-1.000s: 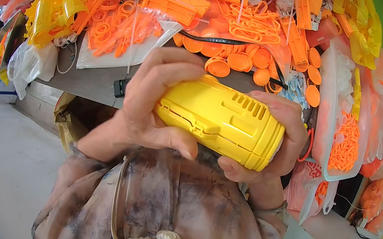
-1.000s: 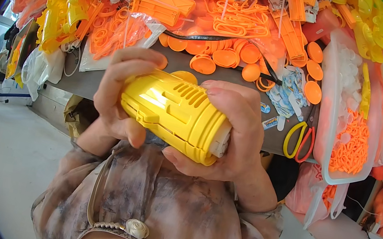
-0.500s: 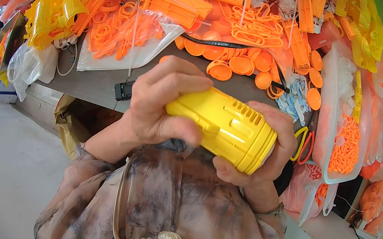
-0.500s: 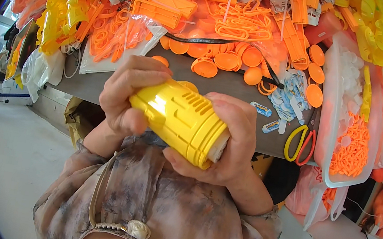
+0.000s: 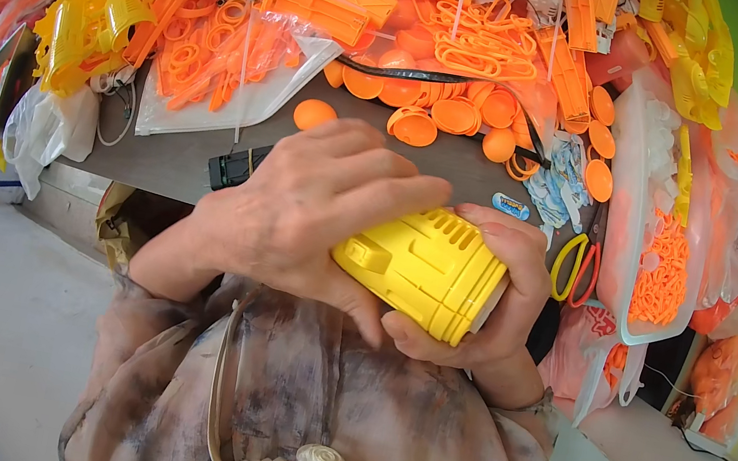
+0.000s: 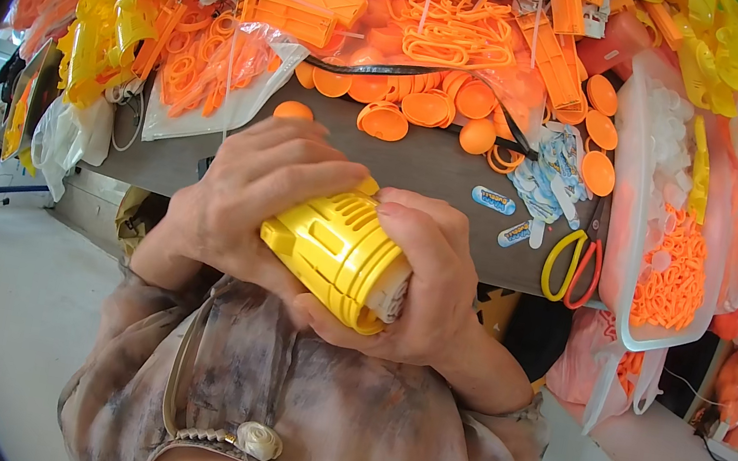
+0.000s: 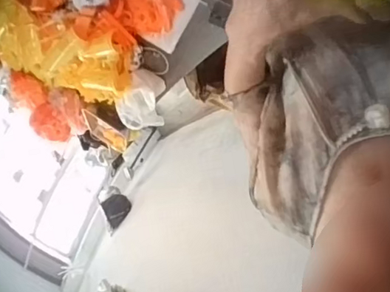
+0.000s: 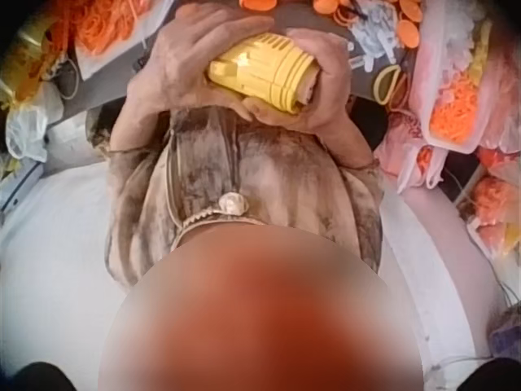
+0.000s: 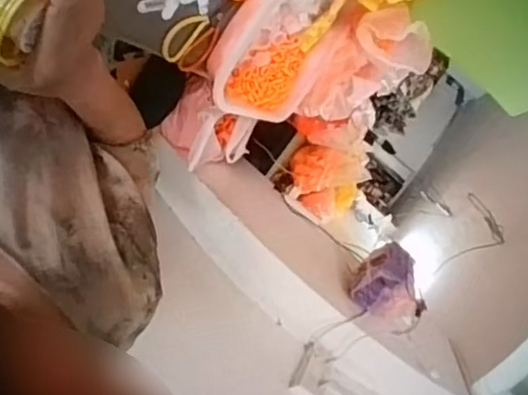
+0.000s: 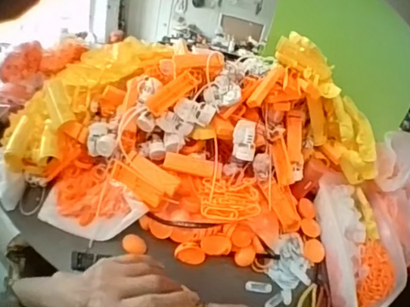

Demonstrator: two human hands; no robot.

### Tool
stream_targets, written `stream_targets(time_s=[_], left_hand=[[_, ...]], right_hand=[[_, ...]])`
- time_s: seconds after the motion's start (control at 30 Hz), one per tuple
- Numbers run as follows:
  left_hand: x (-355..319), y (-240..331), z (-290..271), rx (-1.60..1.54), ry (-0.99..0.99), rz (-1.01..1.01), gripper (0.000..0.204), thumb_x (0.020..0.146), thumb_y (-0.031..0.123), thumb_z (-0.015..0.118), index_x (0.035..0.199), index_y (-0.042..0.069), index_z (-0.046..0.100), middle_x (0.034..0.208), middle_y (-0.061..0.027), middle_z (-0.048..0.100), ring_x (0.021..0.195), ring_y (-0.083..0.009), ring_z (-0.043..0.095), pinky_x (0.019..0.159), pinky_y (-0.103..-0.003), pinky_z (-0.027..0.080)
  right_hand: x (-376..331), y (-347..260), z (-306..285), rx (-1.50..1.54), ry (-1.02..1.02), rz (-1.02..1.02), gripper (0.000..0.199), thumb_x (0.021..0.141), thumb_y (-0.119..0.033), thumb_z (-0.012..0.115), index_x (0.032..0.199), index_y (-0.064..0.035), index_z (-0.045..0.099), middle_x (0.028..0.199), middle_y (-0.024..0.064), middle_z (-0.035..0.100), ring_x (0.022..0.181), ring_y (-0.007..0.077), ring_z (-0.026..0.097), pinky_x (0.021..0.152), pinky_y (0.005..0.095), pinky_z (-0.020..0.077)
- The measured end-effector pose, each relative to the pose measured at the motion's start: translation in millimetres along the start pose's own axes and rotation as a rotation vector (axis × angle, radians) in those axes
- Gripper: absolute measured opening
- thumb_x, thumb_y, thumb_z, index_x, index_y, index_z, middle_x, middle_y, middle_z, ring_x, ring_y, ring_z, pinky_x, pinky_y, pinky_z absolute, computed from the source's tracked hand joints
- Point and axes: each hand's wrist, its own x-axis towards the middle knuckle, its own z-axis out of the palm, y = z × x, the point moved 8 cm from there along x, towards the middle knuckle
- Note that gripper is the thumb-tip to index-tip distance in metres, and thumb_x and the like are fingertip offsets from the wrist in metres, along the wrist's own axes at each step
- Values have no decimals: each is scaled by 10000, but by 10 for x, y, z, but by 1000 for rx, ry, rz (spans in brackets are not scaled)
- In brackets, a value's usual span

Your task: Assembling a yellow plastic toy dart gun by installing internal mechanisms and fitting the outer casing.

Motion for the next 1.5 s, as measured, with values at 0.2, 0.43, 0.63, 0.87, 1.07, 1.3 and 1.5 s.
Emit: stream_targets(time_s=[0.2,0.43,0.63,0.87,1.07,1.3,1.5], left_hand=[[-129,13,214,-287,-215,-114,624,618,235,795,1116,-13,512,794,-103,578,666,-285,616,553,-366,494],[-257,192,423,-521,-343,-90,603,616,202,788,1101,-17,504,815,-114,578,656,-307,614,535,-375,500],[-361,292,503,-502,-366,-108,657,606,203,799,1111,-47,461,868,-148,586,662,-321,615,535,-384,500],[-430,303,587,-420,-398,-146,621,627,202,763,1084,-55,432,821,-149,545,659,-340,594,525,-409,477],[-463,326,642,-358,-485,-183,632,623,227,754,1072,-66,420,833,-163,537,686,-344,596,544,-411,482],[-488,321,668,-374,-477,-196,627,631,229,749,1069,-74,419,846,-170,536,683,-346,596,546,-411,482],[-496,344,658,-359,-446,-144,735,594,238,806,1111,-117,423,837,-176,575,634,-304,615,523,-360,499]], right_hand=[[137,17,-110,252,-431,130,783,665,-473,772,1189,28,475,1101,226,540,900,273,582,745,359,490],[107,-75,27,472,-692,76,285,795,-156,658,1040,-12,670,1042,183,601,657,205,639,540,269,506],[-15,-101,48,398,-508,-25,301,717,-52,638,1016,-33,668,946,137,652,673,239,667,522,296,512],[-139,21,85,373,-483,53,255,739,-103,596,973,-39,677,911,123,672,706,238,676,552,297,523],[-192,77,85,399,-446,83,223,750,-73,595,952,-33,678,892,132,677,711,238,678,571,296,535],[-205,106,95,399,-426,123,224,740,-60,608,951,-23,676,877,141,677,704,245,677,568,294,534],[-180,74,101,431,-466,89,219,747,-57,602,949,-23,681,890,136,668,715,241,675,570,291,533]])
